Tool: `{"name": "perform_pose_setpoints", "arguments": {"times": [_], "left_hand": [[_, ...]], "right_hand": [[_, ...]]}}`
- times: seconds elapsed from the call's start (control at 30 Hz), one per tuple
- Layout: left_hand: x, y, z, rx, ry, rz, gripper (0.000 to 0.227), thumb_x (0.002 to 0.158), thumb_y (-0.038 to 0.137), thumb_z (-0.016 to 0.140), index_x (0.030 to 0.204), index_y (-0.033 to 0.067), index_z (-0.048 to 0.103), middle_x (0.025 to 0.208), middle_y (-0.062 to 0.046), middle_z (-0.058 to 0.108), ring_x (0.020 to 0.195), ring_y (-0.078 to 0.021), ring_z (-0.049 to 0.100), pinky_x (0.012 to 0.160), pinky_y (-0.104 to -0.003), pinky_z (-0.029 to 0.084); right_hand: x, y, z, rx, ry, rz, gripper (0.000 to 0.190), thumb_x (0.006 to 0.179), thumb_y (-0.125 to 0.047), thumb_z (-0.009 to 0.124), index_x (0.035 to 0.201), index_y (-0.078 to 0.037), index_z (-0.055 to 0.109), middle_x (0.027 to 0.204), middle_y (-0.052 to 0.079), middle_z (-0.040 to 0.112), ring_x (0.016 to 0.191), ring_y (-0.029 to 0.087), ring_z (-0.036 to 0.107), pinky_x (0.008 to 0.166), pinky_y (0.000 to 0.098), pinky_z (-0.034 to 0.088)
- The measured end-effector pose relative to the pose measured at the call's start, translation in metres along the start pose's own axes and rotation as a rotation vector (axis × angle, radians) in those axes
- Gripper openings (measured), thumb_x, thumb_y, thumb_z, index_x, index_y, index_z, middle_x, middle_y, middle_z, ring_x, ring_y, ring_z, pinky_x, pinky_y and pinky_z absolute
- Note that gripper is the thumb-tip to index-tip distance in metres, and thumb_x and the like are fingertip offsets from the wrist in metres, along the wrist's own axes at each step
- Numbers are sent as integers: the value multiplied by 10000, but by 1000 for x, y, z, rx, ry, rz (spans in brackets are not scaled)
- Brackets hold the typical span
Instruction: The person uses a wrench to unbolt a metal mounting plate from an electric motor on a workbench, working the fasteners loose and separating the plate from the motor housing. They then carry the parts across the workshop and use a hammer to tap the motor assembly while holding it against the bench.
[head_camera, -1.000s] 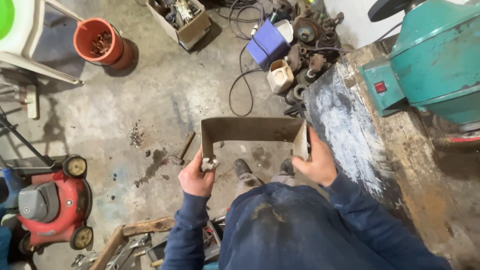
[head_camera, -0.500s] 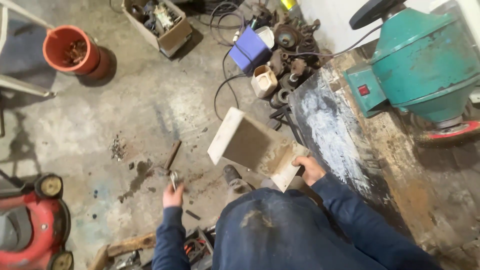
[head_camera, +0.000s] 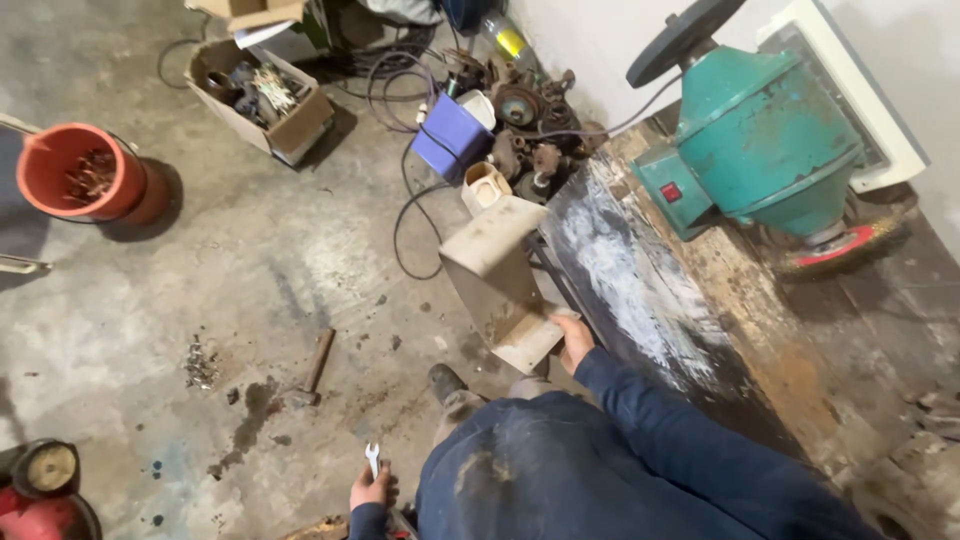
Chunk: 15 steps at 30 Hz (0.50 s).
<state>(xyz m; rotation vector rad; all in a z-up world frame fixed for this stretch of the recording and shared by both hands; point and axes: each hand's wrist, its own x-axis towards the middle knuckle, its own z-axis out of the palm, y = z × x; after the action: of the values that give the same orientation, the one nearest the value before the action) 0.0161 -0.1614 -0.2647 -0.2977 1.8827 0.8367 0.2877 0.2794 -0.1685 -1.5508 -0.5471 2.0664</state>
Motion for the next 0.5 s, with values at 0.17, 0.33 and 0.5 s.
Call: {"name": "perform_pose_setpoints", "arguments": {"times": [0.17,0.33,0.5], "left_hand": [[7,38,-13,-190,-145,127,261,908,276,680,1087,85,684,696,-97,670,442,-194,565,389,-359,432],[12,35,-54,45,-160,106,275,932,297,684,1077,64,699,675,-80,668,440,-203,593,400,-343,416],[11,7,-102,190,11,44,412,866,315,772,1135,6,731,715,-132,674,573,-233,615,514,-387,491]], "right_hand": [[17,28,39,70,-34,49,340,927,-250,601,1186,-36,654,1058,127,735,930,280,714,726,432,592],[51,53,45,155,-99,146,325,941,-274,645,1146,-24,674,1003,156,714,751,292,698,526,372,566],[77,63,50,182,-215,190,292,915,-319,699,1049,-60,707,937,108,712,715,262,637,576,388,522]]}}
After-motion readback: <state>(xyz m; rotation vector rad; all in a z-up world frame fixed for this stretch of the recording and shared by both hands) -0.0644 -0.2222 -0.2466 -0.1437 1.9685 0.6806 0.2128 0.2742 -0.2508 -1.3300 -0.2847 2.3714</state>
